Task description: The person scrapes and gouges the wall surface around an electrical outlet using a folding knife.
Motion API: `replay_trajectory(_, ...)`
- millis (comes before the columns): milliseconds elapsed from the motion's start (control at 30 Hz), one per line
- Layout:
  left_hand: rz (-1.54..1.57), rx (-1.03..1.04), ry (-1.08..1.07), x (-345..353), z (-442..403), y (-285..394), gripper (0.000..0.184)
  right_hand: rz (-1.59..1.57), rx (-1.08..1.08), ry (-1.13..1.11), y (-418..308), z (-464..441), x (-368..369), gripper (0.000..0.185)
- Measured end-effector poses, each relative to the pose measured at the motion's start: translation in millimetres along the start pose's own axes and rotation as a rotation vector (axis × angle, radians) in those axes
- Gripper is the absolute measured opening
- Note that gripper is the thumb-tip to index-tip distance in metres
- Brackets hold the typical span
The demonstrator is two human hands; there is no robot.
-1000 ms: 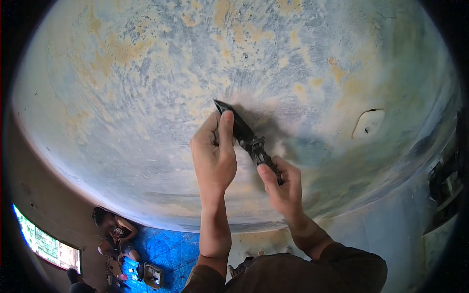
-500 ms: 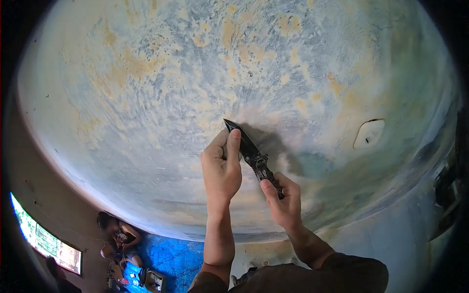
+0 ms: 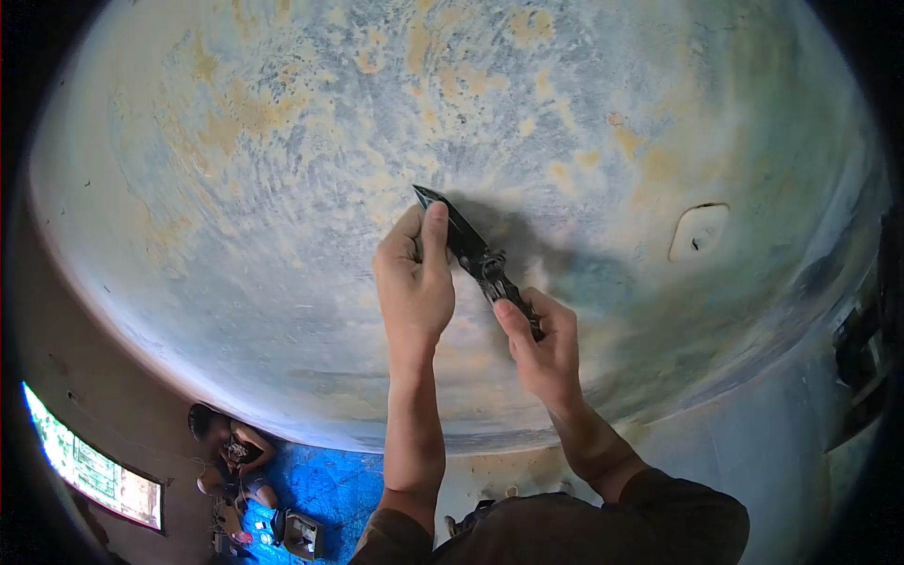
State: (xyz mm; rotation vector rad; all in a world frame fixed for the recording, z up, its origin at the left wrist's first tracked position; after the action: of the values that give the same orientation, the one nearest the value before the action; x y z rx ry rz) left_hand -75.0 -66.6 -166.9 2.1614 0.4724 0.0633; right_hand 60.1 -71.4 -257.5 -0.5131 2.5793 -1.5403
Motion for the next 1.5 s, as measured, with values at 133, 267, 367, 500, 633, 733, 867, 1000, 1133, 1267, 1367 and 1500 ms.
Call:
replay_trajectory(133, -0.049, -0.018, 0.024, -2, 12, -8, 0.040, 0.032, -0.010, -0.025, 4, 9, 0, 0.039)
replay_trajectory(267, 0.032, -0.061, 0.007, -1, 13, -6, 0.041, 0.051, 0.025, -0.034, 5, 8, -3, 0.039)
replay_trajectory(367, 0.101, -0.037, -0.013, -2, 5, -5, 0.036, 0.065, 0.025, -0.041, 0, -2, -10, 0.040)
replay_trajectory(500, -0.018, -0.042, 0.041, 2, 13, -2, 0.038, 0.071, 0.063, -0.048, 0, 6, -6, 0.041)
replay_trajectory(633, 0.056, -0.080, 0.022, 2, 15, -8, 0.038, 0.073, 0.022, -0.043, 14, 9, -5, 0.041)
replay_trajectory(733, 0.087, -0.042, 0.016, 1, 7, -3, 0.039, 0.046, 0.015, -0.045, 6, 0, -6, 0.041)
replay_trajectory(867, 0.004, -0.047, 0.024, -2, 14, -9, 0.038, 0.049, 0.056, -0.064, 7, 11, -1, 0.042)
replay_trajectory(1000, 0.049, -0.065, -0.004, 1, 11, -2, 0.039, 0.015, 0.039, -0.038, 11, 8, -1, 0.042)
replay_trajectory(1133, 0.058, -0.031, -0.015, 0, 7, -2, 0.038, 0.035, 0.004, -0.029, 2, 3, -1, 0.042)
replay_trajectory(1267, 0.018, -0.058, -0.027, -2, 11, -9, 0.037, 0.076, 0.016, -0.022, 10, 10, -1, 0.042)
replay_trajectory(1367, 0.065, -0.034, -0.032, -1, 5, -1, 0.037, 0.055, -0.029, -0.014, 5, 1, -2, 0.043)
replay_trajectory(1500, 0.042, -0.006, -0.010, -4, 2, -3, 0.037, 0.128, -0.043, -0.009, -2, -2, -1, 0.043)
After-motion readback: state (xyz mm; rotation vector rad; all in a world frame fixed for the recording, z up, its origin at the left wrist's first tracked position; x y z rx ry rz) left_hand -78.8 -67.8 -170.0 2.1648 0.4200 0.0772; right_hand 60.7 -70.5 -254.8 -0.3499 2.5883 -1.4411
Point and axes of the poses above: each hand's wrist, its own z-axis away from the middle knuckle, its own x-axis out of the palm, y = z × x, the point moved 2 cm from there along -z, towards the middle knuckle, and after that the axes turned 9 degrees about -y, right-handed, at the moved point
